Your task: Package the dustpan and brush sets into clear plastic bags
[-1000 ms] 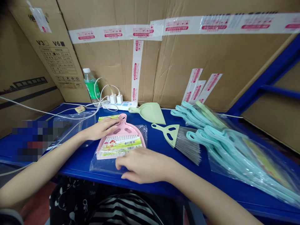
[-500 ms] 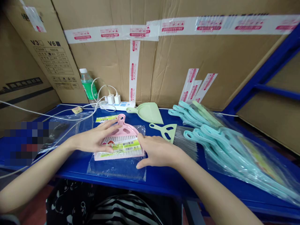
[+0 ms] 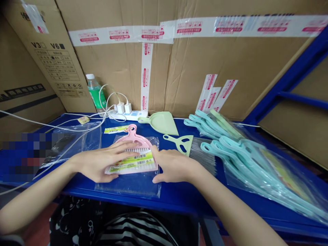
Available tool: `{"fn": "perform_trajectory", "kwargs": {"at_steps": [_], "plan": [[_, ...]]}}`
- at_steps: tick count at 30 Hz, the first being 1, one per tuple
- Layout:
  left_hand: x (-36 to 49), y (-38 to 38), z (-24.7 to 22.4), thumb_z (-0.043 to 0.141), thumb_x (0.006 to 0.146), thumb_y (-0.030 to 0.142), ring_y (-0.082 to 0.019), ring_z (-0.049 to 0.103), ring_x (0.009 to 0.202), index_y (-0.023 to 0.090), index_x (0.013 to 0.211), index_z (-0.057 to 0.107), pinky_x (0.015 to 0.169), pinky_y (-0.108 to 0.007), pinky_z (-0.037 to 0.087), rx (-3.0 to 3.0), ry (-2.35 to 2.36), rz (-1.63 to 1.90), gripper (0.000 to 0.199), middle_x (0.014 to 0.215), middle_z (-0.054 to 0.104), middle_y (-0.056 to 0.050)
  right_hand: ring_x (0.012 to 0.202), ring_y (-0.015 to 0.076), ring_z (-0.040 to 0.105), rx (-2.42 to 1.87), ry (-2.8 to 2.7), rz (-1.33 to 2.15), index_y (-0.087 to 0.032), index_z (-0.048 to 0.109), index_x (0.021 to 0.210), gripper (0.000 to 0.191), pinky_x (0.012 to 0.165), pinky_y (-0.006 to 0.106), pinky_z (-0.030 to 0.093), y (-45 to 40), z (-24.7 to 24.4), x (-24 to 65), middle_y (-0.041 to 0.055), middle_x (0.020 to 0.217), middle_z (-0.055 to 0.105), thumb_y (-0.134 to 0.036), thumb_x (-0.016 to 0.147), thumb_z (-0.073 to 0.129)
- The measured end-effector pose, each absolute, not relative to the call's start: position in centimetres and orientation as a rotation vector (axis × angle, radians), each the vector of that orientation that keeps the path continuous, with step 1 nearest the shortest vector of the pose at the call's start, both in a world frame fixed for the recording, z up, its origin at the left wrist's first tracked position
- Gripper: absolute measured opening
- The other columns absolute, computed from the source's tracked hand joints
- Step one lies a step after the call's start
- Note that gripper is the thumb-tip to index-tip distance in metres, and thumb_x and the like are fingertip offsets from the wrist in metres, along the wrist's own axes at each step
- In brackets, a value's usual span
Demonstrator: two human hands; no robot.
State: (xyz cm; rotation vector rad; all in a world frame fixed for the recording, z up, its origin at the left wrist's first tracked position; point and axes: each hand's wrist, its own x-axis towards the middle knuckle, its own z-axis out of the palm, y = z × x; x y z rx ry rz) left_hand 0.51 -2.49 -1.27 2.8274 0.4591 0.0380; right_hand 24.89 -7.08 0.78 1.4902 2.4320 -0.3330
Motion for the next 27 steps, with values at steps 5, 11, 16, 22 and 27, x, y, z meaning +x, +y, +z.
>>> {"fn": "perform_trajectory", "kwargs": {"at_steps": [5, 11, 16, 22, 27], "plan": [[-0.4, -2.3, -1.2, 0.062, 0.068, 0.017, -0.036, 0.000, 0.145, 0.025, 0.151, 0.013, 0.115, -0.056, 0.015, 2.805, 0.634, -0.025, 0.097, 0.160, 0.002, -0.011, 0.086, 0.0296, 0.066, 1.488, 2.406, -0.403, -0.013, 0.048, 0.115, 0.051, 0.067, 0.031, 0.045, -7.0, 0.9, 24.9, 0.0141, 0.095, 0.069, -0.033, 0.076, 0.073], [-1.5, -2.6, -0.5, 0.062, 0.068, 0.013, -0.037, -0.001, 0.145, 0.029, 0.151, -0.003, 0.112, -0.050, 0.027, 2.718, 0.787, -0.148, 0.107, 0.158, -0.013, -0.011, 0.099, 0.0345, 0.063, 1.478, 2.376, -0.496, -0.008, 0.041, 0.125, 0.063, 0.075, 0.035, 0.045, -6.9, 1.3, 24.9, 0.0198, 0.108, 0.065, -0.037, 0.077, 0.071], [-1.4, -2.7, -0.3, 0.065, 0.061, 0.008, -0.037, 0.005, 0.145, 0.030, 0.151, 0.000, 0.107, -0.040, 0.036, 2.656, 0.817, -0.160, 0.113, 0.158, -0.017, -0.011, 0.105, 0.0348, 0.061, 1.509, 2.379, -0.516, -0.011, 0.040, 0.127, 0.067, 0.080, 0.036, 0.045, -7.0, 1.5, 24.7, 0.0200, 0.124, 0.056, -0.033, 0.074, 0.074], [-1.6, -2.4, -0.4, 0.064, 0.062, 0.007, -0.034, 0.020, 0.142, 0.031, 0.151, 0.001, 0.100, -0.034, 0.043, 2.639, 0.818, -0.116, 0.111, 0.158, -0.016, -0.012, 0.102, 0.0321, 0.061, 1.563, 2.349, -0.472, -0.013, 0.042, 0.124, 0.067, 0.078, 0.035, 0.046, -7.0, 1.9, 24.4, 0.0178, 0.125, 0.052, -0.031, 0.070, 0.077], [-1.6, -2.5, -0.2, 0.065, 0.064, 0.009, -0.033, 0.019, 0.143, 0.029, 0.151, 0.001, 0.098, -0.033, 0.044, 2.651, 0.826, -0.139, 0.110, 0.159, -0.009, -0.015, 0.102, 0.0322, 0.062, 1.532, 2.374, -0.453, -0.014, 0.040, 0.127, 0.068, 0.078, 0.035, 0.047, -6.9, 1.7, 24.6, 0.0181, 0.125, 0.052, -0.031, 0.072, 0.076]]}}
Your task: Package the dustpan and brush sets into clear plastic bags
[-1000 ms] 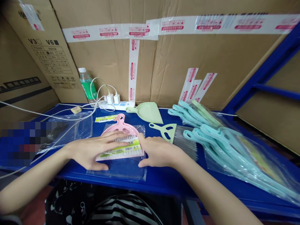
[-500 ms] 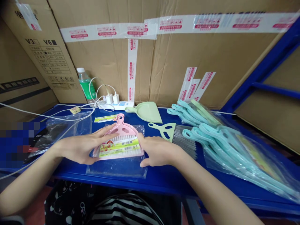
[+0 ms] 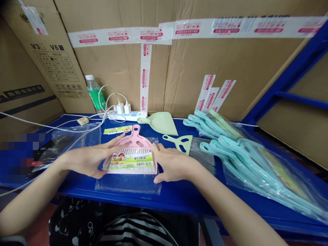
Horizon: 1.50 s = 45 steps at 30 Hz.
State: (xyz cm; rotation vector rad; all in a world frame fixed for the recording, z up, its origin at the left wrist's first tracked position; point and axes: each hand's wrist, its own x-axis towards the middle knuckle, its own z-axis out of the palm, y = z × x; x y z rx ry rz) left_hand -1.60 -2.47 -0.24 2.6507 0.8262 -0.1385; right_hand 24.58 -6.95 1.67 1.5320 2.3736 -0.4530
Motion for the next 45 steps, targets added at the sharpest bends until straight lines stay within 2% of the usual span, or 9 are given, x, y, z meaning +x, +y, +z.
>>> {"fn": "perform_trajectory", "kwargs": {"at_steps": [3, 7, 14, 20, 27, 30, 34, 40, 45], "plan": [[-1.4, -2.5, -0.1, 0.064, 0.066, 0.010, -0.032, 0.024, 0.141, 0.027, 0.151, 0.008, 0.097, -0.032, 0.045, 2.661, 0.834, -0.124, 0.103, 0.158, -0.011, -0.015, 0.104, 0.0337, 0.062, 1.505, 2.407, -0.412, -0.014, 0.037, 0.131, 0.070, 0.080, 0.037, 0.047, -7.1, 1.4, 24.7, 0.0204, 0.128, 0.052, -0.031, 0.074, 0.073], [-0.9, -2.6, -0.1, 0.059, 0.067, 0.007, -0.034, 0.016, 0.143, 0.022, 0.149, 0.017, 0.100, -0.036, 0.043, 2.682, 0.820, -0.100, 0.093, 0.159, -0.005, -0.016, 0.106, 0.0361, 0.061, 1.515, 2.425, -0.359, -0.011, 0.036, 0.134, 0.072, 0.083, 0.040, 0.047, -7.4, 1.2, 24.8, 0.0240, 0.129, 0.051, -0.030, 0.075, 0.071], [-0.7, -2.4, -0.1, 0.056, 0.076, 0.006, -0.029, 0.011, 0.146, 0.023, 0.143, 0.032, 0.114, -0.048, 0.027, 2.748, 0.700, 0.012, 0.073, 0.160, 0.006, -0.011, 0.097, 0.0313, 0.064, 1.470, 2.601, -0.166, -0.013, 0.049, 0.120, 0.048, 0.074, 0.037, 0.049, -7.8, 0.9, 24.4, 0.0183, 0.119, 0.056, -0.027, 0.079, 0.069], [-1.1, -2.3, -0.1, 0.055, 0.078, 0.001, -0.024, 0.014, 0.146, 0.025, 0.140, 0.038, 0.115, -0.046, 0.027, 2.741, 0.610, 0.026, 0.069, 0.158, 0.016, -0.010, 0.089, 0.0263, 0.064, 1.340, 2.681, -0.164, -0.013, 0.055, 0.106, 0.022, 0.073, 0.033, 0.047, -7.6, 0.4, 23.8, 0.0137, 0.105, 0.063, -0.018, 0.085, 0.059], [-0.4, -2.3, 0.2, 0.053, 0.086, 0.009, -0.023, 0.021, 0.144, 0.023, 0.133, 0.049, 0.115, -0.045, 0.027, 2.787, 0.593, 0.101, 0.049, 0.152, 0.033, -0.009, 0.086, 0.0253, 0.065, 1.288, 2.705, -0.141, -0.014, 0.055, 0.099, 0.014, 0.070, 0.033, 0.046, -7.5, 0.6, 24.1, 0.0118, 0.097, 0.066, -0.012, 0.086, 0.052], [-0.2, -2.4, 0.4, 0.047, 0.088, 0.007, -0.022, 0.036, 0.137, 0.021, 0.124, 0.056, 0.111, -0.043, 0.034, 2.805, 0.590, 0.156, 0.040, 0.144, 0.046, -0.009, 0.086, 0.0246, 0.065, 1.295, 2.685, -0.135, -0.014, 0.056, 0.097, 0.013, 0.070, 0.032, 0.045, -7.6, 0.7, 24.3, 0.0119, 0.097, 0.067, -0.011, 0.086, 0.049], [0.3, -2.5, 0.5, 0.049, 0.091, 0.015, -0.021, 0.057, 0.111, 0.018, 0.112, 0.062, 0.098, -0.037, 0.046, 2.806, 0.545, 0.197, 0.024, 0.116, 0.064, -0.009, 0.082, 0.0251, 0.066, 1.319, 2.644, -0.142, -0.016, 0.058, 0.093, 0.006, 0.068, 0.032, 0.045, -7.5, 0.7, 24.4, 0.0106, 0.094, 0.068, -0.017, 0.087, 0.055], [1.4, -2.7, -0.5, 0.055, 0.089, 0.021, -0.018, 0.059, 0.085, 0.018, 0.088, 0.062, 0.079, -0.030, 0.047, 2.900, 0.562, 0.143, 0.008, 0.087, 0.062, -0.003, 0.085, 0.0254, 0.066, 1.297, 2.661, -0.143, -0.015, 0.059, 0.093, 0.008, 0.069, 0.033, 0.044, -7.2, 0.5, 24.3, 0.0099, 0.096, 0.068, -0.018, 0.090, 0.053], [1.7, -2.7, -0.8, 0.045, 0.092, 0.016, -0.016, 0.055, 0.075, 0.017, 0.080, 0.054, 0.070, -0.027, 0.043, 2.893, 0.613, 0.143, 0.015, 0.081, 0.059, -0.003, 0.081, 0.0221, 0.065, 1.227, 2.720, -0.156, -0.016, 0.060, 0.090, 0.013, 0.067, 0.031, 0.042, -7.1, 0.4, 24.1, 0.0076, 0.092, 0.068, -0.014, 0.092, 0.047]]}}
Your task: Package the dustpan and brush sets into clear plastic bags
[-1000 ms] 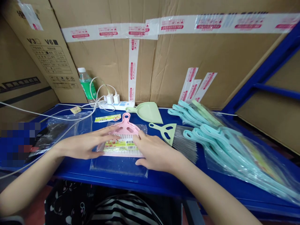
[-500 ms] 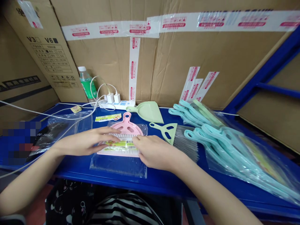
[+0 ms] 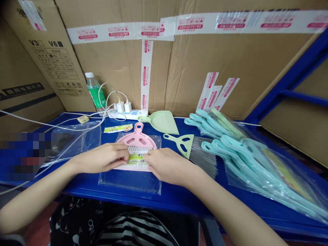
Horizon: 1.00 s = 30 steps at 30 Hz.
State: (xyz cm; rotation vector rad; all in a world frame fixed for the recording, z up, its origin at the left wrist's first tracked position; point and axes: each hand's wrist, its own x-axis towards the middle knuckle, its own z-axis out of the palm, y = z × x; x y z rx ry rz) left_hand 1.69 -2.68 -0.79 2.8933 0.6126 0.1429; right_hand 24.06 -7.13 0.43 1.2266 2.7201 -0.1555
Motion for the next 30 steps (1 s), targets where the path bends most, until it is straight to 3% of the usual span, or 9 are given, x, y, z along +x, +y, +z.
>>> {"fn": "perform_trajectory", "kwargs": {"at_steps": [5, 11, 17, 26, 30], "plan": [[1.57, -2.72, -0.87, 0.051, 0.091, 0.018, -0.016, 0.056, 0.076, 0.018, 0.084, 0.052, 0.068, -0.027, 0.042, 2.852, 0.643, 0.112, 0.007, 0.086, 0.060, -0.003, 0.081, 0.0226, 0.066, 1.266, 2.706, -0.124, -0.016, 0.060, 0.089, 0.010, 0.064, 0.030, 0.040, -7.07, 0.32, 23.74, 0.0078, 0.090, 0.069, -0.018, 0.092, 0.051], [1.66, -2.74, -1.01, 0.043, 0.092, 0.014, -0.016, 0.054, 0.072, 0.018, 0.080, 0.049, 0.067, -0.027, 0.041, 2.866, 0.663, 0.079, 0.014, 0.082, 0.058, -0.002, 0.080, 0.0225, 0.067, 1.249, 2.676, -0.108, -0.015, 0.060, 0.089, 0.018, 0.062, 0.030, 0.039, -7.06, 0.28, 23.54, 0.0087, 0.090, 0.070, -0.007, 0.090, 0.043], [1.56, -2.79, -0.99, 0.049, 0.089, 0.016, -0.014, 0.055, 0.067, 0.019, 0.084, 0.050, 0.061, -0.025, 0.039, 2.764, 0.703, 0.047, 0.006, 0.081, 0.060, -0.001, 0.087, 0.0242, 0.067, 1.252, 2.703, -0.141, -0.016, 0.059, 0.095, 0.013, 0.067, 0.030, 0.042, -7.27, 0.20, 23.37, 0.0095, 0.095, 0.070, -0.013, 0.091, 0.047], [1.45, -2.91, -0.73, 0.040, 0.090, 0.012, -0.014, 0.052, 0.070, 0.019, 0.079, 0.046, 0.064, -0.026, 0.039, 2.831, 0.673, 0.004, 0.015, 0.081, 0.056, -0.002, 0.081, 0.0234, 0.067, 1.301, 2.701, -0.234, -0.015, 0.059, 0.093, 0.011, 0.068, 0.032, 0.045, -7.39, 0.24, 24.02, 0.0106, 0.092, 0.070, -0.015, 0.091, 0.048], [1.36, -3.13, -0.54, 0.037, 0.092, 0.015, -0.014, 0.049, 0.067, 0.018, 0.082, 0.045, 0.063, -0.027, 0.040, 2.863, 0.691, 0.056, 0.013, 0.082, 0.053, -0.003, 0.083, 0.0251, 0.066, 1.321, 2.832, -0.185, -0.015, 0.059, 0.094, 0.014, 0.068, 0.033, 0.046, -7.36, -0.02, 23.50, 0.0096, 0.094, 0.069, -0.028, 0.089, 0.058]]}}
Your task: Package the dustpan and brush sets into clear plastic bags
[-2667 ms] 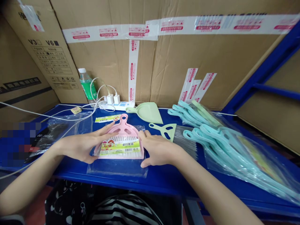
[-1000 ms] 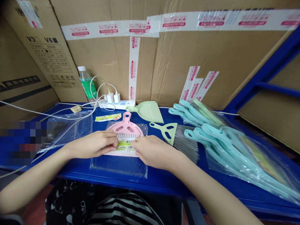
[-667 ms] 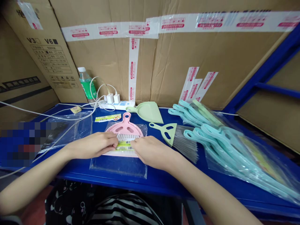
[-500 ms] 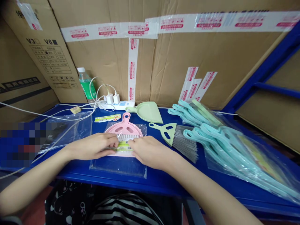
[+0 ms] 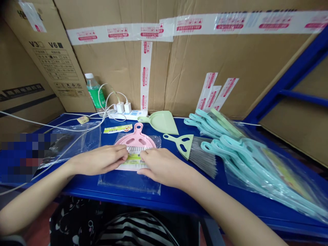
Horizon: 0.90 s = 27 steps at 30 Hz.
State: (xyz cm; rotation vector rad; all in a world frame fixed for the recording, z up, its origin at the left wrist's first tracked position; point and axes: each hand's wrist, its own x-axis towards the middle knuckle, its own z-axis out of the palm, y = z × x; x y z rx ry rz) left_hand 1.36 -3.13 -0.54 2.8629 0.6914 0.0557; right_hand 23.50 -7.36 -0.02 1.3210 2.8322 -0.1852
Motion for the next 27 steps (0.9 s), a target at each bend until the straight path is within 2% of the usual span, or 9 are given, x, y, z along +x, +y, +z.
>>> {"fn": "perform_trajectory", "kwargs": {"at_steps": [2, 6, 12, 17, 23, 27], "plan": [[1.2, -3.1, -0.4, 0.036, 0.093, 0.018, -0.015, 0.049, 0.068, 0.018, 0.084, 0.045, 0.064, -0.028, 0.040, 2.862, 0.697, 0.116, 0.012, 0.082, 0.054, -0.003, 0.083, 0.0253, 0.065, 1.300, 2.892, -0.132, -0.015, 0.059, 0.094, 0.016, 0.070, 0.034, 0.046, -7.2, -0.3, 23.2, 0.0097, 0.092, 0.069, -0.030, 0.089, 0.058], [1.1, -3.0, -0.1, 0.037, 0.093, 0.019, -0.013, 0.049, 0.067, 0.018, 0.084, 0.044, 0.064, -0.027, 0.040, 2.855, 0.678, 0.187, 0.012, 0.080, 0.054, -0.002, 0.083, 0.0236, 0.064, 1.239, 2.908, -0.007, -0.015, 0.059, 0.092, 0.014, 0.072, 0.034, 0.045, -7.0, -0.8, 22.8, 0.0092, 0.086, 0.067, -0.018, 0.093, 0.046], [1.0, -3.1, -0.1, 0.041, 0.090, 0.015, -0.013, 0.053, 0.064, 0.018, 0.085, 0.049, 0.059, -0.024, 0.037, 2.801, 0.678, 0.027, 0.009, 0.078, 0.058, 0.000, 0.083, 0.0226, 0.064, 1.192, 2.858, -0.128, -0.011, 0.062, 0.091, 0.017, 0.076, 0.033, 0.046, -7.3, -0.7, 23.0, 0.0114, 0.089, 0.068, -0.007, 0.087, 0.046], [0.8, -3.0, 0.0, 0.055, 0.084, 0.013, -0.012, 0.055, 0.062, 0.019, 0.087, 0.054, 0.057, -0.022, 0.037, 2.704, 0.661, -0.116, 0.007, 0.073, 0.060, 0.002, 0.084, 0.0220, 0.064, 1.200, 2.832, -0.186, -0.010, 0.065, 0.086, 0.018, 0.084, 0.033, 0.045, -7.7, -0.1, 23.3, 0.0117, 0.088, 0.069, -0.009, 0.089, 0.047], [0.7, -3.0, 0.2, 0.053, 0.078, 0.005, -0.011, 0.054, 0.061, 0.018, 0.079, 0.055, 0.057, -0.021, 0.038, 2.684, 0.641, -0.115, 0.013, 0.070, 0.058, 0.003, 0.079, 0.0221, 0.064, 1.187, 2.848, -0.124, -0.014, 0.067, 0.078, 0.017, 0.084, 0.036, 0.044, -7.8, -0.1, 23.9, 0.0101, 0.083, 0.070, -0.011, 0.087, 0.052], [0.4, -3.0, 0.2, 0.053, 0.077, 0.006, -0.009, 0.052, 0.057, 0.018, 0.076, 0.055, 0.054, -0.020, 0.035, 2.679, 0.707, -0.098, 0.012, 0.065, 0.057, 0.004, 0.080, 0.0221, 0.063, 1.166, 2.892, -0.090, -0.015, 0.065, 0.084, 0.014, 0.086, 0.038, 0.044, -7.7, -0.8, 24.2, 0.0092, 0.085, 0.070, -0.011, 0.087, 0.052]]}}
